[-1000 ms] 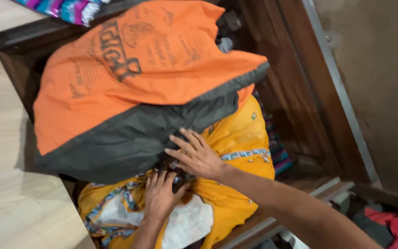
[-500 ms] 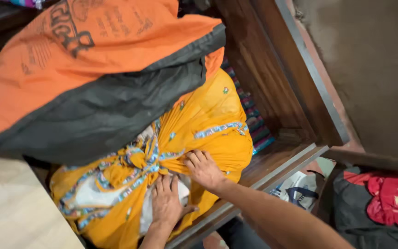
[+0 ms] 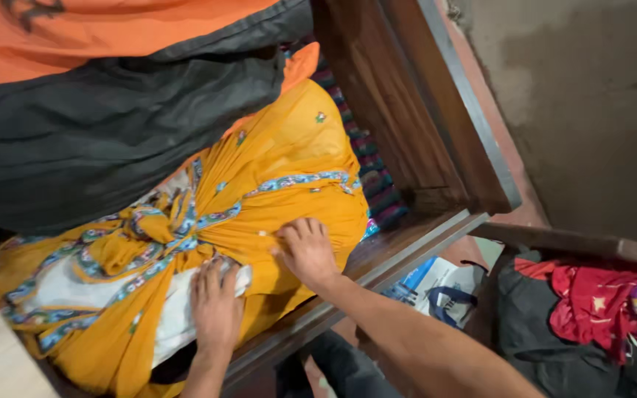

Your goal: The person folds a striped cloth and places it in a drawer, then places a large yellow tied bundle and an orange and black bag into the same drawer, adjusting them to fit.

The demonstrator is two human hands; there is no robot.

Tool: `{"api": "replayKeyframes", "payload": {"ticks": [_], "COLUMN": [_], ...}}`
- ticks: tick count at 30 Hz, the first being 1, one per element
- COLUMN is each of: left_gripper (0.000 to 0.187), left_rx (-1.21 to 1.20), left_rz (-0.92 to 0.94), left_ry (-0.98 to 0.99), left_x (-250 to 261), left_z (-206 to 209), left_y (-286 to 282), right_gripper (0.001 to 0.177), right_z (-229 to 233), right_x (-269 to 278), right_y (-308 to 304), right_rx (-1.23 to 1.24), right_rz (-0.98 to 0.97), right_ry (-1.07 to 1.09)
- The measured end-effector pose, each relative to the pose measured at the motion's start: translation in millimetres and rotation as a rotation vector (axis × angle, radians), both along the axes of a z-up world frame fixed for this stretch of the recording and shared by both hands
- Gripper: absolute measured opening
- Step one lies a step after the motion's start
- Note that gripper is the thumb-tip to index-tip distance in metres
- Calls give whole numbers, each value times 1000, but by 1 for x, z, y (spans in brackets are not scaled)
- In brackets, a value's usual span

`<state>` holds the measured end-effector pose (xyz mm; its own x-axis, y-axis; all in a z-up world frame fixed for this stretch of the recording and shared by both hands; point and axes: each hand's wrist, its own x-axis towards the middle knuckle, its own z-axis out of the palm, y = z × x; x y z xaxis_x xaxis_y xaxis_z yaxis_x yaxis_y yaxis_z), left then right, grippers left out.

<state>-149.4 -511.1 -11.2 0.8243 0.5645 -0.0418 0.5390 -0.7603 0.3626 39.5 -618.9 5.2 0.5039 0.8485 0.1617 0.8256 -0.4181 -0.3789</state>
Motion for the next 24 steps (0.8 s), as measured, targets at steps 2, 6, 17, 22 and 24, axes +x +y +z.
{"api": "replayKeyframes", "payload": {"ticks": [2, 6, 17, 22, 24], "left_gripper": [67, 47, 31, 30, 31], "left_rx": [-20, 31, -131, -264, -302], "left_rz": [5, -56, 104, 120, 172], "left_ry": [-80, -5, -163, -248, -270], "left_x": [-2, -15, -40, -51, -56], "left_z": [6, -2, 31, 85, 82], "left_y": [-3, -6, 24, 36, 34], "right_gripper": [22, 30, 69, 67, 67], "right_z": [-33, -70, 63, 111, 109], "right_x": [-1, -3, -12, -18, -12], "right_y": [2, -8, 3, 11, 13], "right_rx": [-68, -252, -669, -681, -684], "right_rz": [-9, -103, 77, 131, 141], "right_ry": [-52, 280, 564, 674, 690]}}
